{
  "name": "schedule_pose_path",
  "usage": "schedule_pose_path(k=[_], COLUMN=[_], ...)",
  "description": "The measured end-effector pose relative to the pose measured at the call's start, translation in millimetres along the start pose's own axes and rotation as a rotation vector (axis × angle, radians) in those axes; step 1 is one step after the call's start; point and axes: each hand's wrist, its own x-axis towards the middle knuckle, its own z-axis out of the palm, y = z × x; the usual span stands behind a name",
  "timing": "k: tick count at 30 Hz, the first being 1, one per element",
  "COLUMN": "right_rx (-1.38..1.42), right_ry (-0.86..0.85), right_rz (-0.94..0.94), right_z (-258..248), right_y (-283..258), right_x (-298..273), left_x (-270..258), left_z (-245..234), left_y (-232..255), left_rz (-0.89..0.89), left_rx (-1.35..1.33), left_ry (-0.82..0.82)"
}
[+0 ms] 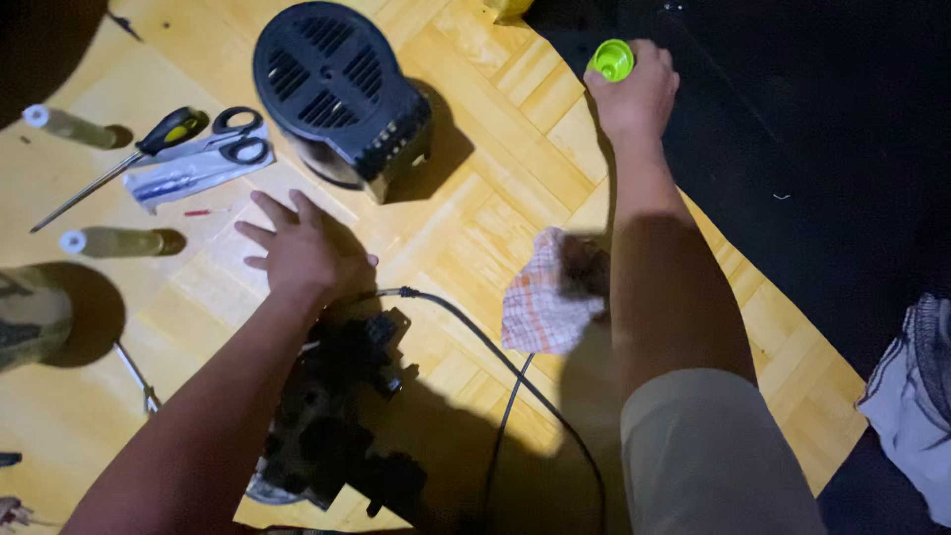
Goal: The person sits on the floor and works on a disassembled standing fan motor. They wipe the motor housing with a cloth, rotate the shaft by hand, and use a screwdriver to adjust internal components while the fan base and other tools remain nearby.
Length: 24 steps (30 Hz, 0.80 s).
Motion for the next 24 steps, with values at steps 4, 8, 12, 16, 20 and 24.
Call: schedule_pose_path(k=[4,8,12,16,20,24], right_rx=[0.027,0.032,-0.047,-0.080,0.785,1.145], right_ry=[-0.025,-0.062,-0.111,0.030,-0.197,-0.260], right_rz=[0.073,0.119,0.215,0.058,0.212,0.417], right_z=[25,46,46,55,86,100], right_y=[18,14,6,-25,-83,-118], right_x=[27,35,45,49,55,75], left_x=[1,3,7,4,6,7], left_z=[0,0,0,-2,-5,-6], left_y=[6,5,8,8,8,10], left_rz=[0.016,-0.003,-0.018,-0.008,-0.023,-0.025], left_rx=[0.028,0.058,0.070,0.048,0.072,0.064], left_ry=[0.008,-0.016,-0.031,-0.039,-0.064,-0.071])
